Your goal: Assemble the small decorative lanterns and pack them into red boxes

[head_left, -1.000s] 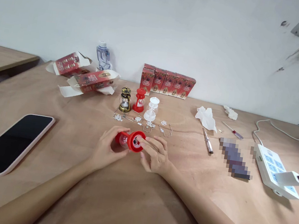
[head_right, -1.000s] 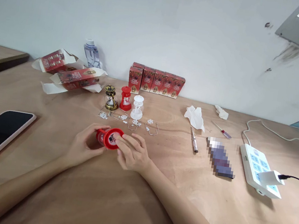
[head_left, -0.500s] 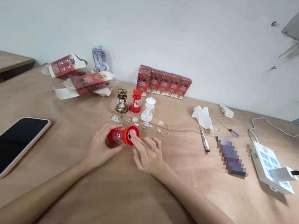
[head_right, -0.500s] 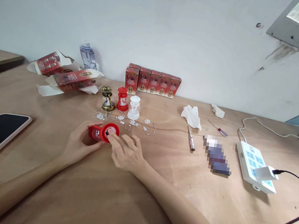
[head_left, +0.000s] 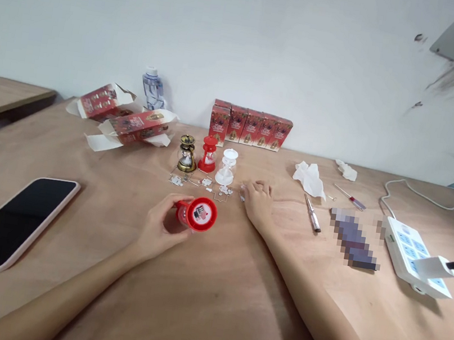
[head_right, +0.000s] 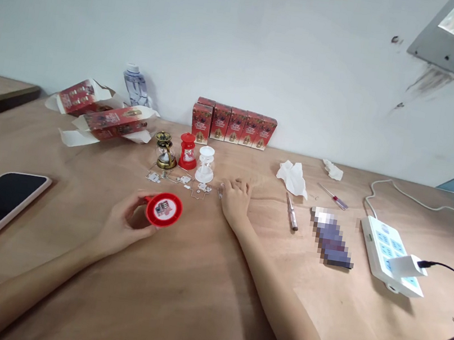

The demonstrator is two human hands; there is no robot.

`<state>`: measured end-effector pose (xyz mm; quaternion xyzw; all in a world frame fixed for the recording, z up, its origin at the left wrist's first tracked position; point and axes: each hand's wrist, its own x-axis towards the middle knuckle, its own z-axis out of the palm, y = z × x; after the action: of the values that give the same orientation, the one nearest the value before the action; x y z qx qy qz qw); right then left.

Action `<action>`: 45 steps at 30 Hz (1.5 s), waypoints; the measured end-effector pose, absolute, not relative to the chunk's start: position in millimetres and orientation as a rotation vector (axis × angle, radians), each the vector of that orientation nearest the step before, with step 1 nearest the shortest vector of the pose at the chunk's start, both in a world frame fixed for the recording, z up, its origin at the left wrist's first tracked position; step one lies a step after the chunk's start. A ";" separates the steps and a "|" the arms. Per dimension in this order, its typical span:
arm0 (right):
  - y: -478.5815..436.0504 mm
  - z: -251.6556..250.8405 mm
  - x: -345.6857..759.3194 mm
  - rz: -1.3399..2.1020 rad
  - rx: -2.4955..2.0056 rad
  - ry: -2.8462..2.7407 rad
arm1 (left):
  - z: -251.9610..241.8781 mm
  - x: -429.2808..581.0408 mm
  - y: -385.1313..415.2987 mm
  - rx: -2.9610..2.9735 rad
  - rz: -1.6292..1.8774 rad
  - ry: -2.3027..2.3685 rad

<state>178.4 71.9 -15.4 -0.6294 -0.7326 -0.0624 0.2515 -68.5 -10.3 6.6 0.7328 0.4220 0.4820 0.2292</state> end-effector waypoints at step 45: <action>-9.0 44.4 121.1 0.034 -0.601 -1.987 | 5.3 -71.9 -10.8 2.097 1.433 1.201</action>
<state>121.1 -9.0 44.4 -0.2492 -0.8245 0.0141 0.5078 -71.9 -10.8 5.3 0.7362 0.4215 0.5030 0.1652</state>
